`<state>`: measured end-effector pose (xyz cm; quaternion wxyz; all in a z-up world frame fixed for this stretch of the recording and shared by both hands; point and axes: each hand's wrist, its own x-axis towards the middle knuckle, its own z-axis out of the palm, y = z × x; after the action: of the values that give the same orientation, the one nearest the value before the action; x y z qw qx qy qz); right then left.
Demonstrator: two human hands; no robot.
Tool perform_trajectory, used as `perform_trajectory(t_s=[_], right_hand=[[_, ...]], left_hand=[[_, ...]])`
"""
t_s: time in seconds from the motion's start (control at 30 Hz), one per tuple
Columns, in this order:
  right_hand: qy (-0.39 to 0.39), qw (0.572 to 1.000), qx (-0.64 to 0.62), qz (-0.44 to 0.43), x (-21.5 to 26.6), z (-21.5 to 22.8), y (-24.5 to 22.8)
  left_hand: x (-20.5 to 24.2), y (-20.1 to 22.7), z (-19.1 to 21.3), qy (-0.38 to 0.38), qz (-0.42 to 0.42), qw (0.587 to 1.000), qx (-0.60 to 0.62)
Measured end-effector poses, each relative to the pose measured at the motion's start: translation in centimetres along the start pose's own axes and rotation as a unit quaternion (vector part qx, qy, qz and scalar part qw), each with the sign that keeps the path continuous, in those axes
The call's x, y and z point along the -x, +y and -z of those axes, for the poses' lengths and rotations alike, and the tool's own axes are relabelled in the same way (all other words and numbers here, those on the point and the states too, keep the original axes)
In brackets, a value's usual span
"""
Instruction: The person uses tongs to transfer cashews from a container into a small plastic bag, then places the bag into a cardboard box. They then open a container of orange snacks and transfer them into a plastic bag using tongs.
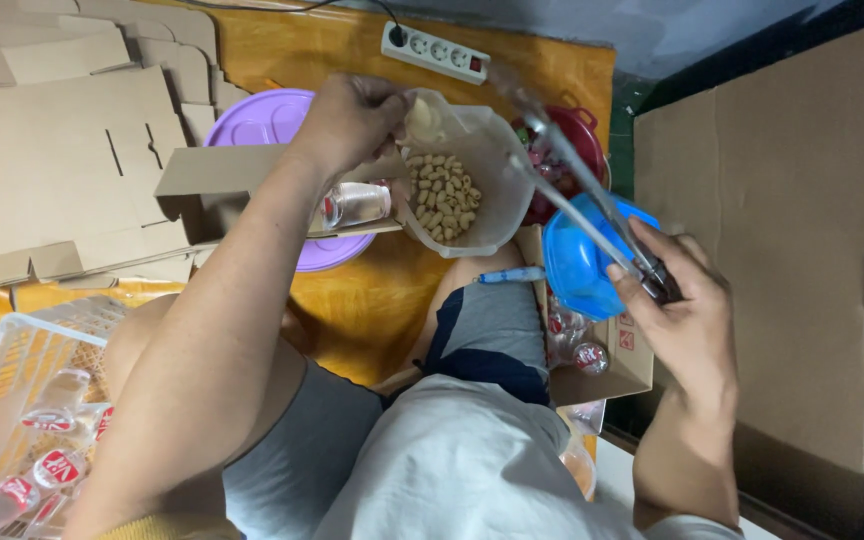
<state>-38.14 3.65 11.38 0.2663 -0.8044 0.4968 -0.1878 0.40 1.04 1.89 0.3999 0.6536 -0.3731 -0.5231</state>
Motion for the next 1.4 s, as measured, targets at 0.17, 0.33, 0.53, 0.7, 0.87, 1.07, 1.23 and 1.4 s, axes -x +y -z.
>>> perform_trajectory(t_s=[0.17,0.33,0.53,0.7,0.87,1.07,1.23,1.4], right_hand=[[0.024,0.993,-0.104,-0.053,-0.4,-3.0,0.1],[0.019,0.979,-0.157,-0.126,-2.1,-7.1,-0.3],[0.006,0.956,-0.280,-0.087,-4.4,-8.7,-1.2],[0.033,0.990,0.010,-0.138,-4.1,-6.0,1.7],[-0.072,0.963,0.143,-0.216,-1.3,0.3,1.1],[-0.220,0.869,0.297,-0.329,2.9,8.4,0.2],[-0.310,0.793,0.328,-0.410,4.7,8.4,2.6],[-0.332,0.804,0.324,-0.372,8.1,2.3,13.2]], left_hand=[[-0.4,-0.9,0.3,0.032,-0.114,0.989,-0.092],[0.3,-0.6,-0.2,0.080,-0.199,0.957,-0.194],[2.3,1.3,0.0,0.074,-0.227,0.953,-0.189],[1.4,-0.4,2.3,0.149,-0.319,0.904,-0.243],[1.8,-0.5,3.9,0.161,-0.330,0.893,-0.260],[2.7,-0.2,4.8,0.163,-0.294,0.902,-0.271],[2.4,-0.4,5.2,0.146,-0.305,0.906,-0.252],[2.8,0.1,4.9,0.147,-0.243,0.932,-0.226]])
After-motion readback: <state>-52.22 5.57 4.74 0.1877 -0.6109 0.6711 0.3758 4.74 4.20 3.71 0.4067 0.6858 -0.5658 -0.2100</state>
